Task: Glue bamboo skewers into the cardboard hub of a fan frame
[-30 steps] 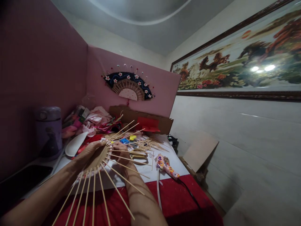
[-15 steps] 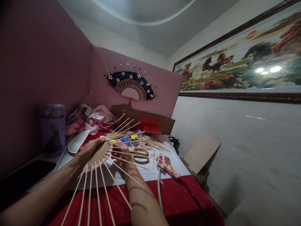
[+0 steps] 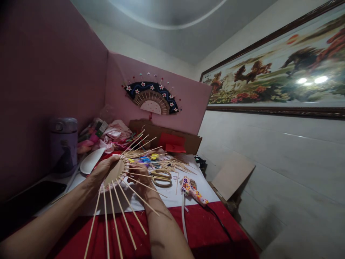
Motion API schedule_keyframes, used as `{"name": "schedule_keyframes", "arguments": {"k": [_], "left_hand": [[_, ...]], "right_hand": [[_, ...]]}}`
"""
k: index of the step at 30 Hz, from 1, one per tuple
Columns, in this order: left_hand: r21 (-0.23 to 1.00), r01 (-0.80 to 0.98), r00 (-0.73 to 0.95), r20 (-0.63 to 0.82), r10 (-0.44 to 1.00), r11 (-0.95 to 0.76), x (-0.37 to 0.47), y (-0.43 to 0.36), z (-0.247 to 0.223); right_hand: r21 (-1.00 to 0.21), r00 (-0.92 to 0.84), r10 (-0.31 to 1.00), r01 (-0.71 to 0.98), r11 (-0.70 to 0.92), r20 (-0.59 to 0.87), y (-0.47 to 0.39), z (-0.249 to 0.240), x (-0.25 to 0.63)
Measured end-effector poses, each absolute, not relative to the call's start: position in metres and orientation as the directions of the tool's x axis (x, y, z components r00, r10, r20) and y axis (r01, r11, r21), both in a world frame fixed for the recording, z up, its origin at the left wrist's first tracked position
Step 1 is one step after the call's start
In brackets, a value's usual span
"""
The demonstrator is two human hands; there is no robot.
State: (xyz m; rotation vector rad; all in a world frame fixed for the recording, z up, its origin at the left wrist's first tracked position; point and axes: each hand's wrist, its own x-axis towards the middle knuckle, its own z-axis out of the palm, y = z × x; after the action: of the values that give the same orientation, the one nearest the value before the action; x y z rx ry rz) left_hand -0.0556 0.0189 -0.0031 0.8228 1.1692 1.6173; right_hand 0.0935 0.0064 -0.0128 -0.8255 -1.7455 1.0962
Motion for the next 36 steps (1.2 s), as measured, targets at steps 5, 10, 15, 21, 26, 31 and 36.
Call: {"name": "schedule_keyframes", "arguments": {"k": [5,10,15,21,26,31,36], "left_hand": [[0.941,-0.329,-0.32,-0.028,0.947,-0.083,-0.057,0.019,-0.005],[0.941,-0.317,-0.358,-0.007,0.934,-0.115,-0.056,0.017,-0.003],[0.941,-0.314,-0.378,-0.005,0.926,-0.123,-0.056,0.018,-0.005],[0.941,-0.309,-0.412,-0.006,0.911,-0.134,-0.055,0.02,-0.006],[0.936,-0.304,-0.4,0.043,0.915,-0.177,-0.052,0.017,-0.005],[0.915,-0.365,-0.376,0.025,0.926,-0.173,-0.05,0.012,-0.002],[0.918,-0.357,-0.38,0.028,0.925,-0.174,-0.049,0.01,0.002]], "right_hand": [[-0.924,-0.428,0.844,0.05,0.378,0.323,0.008,-0.009,0.093],[-0.941,-0.412,0.869,0.071,0.33,0.273,0.022,-0.023,0.09],[-0.949,-0.435,0.845,-0.178,0.259,0.312,0.034,-0.039,0.085],[-0.897,-0.506,0.812,-0.44,0.048,0.292,0.041,-0.038,0.081],[-0.877,-0.507,0.817,-0.48,-0.005,0.273,0.04,-0.035,0.081],[-0.881,-0.486,0.823,-0.472,0.038,0.296,0.041,-0.039,0.081],[-0.879,-0.401,0.843,-0.45,0.159,0.358,0.044,-0.045,0.079]]}}
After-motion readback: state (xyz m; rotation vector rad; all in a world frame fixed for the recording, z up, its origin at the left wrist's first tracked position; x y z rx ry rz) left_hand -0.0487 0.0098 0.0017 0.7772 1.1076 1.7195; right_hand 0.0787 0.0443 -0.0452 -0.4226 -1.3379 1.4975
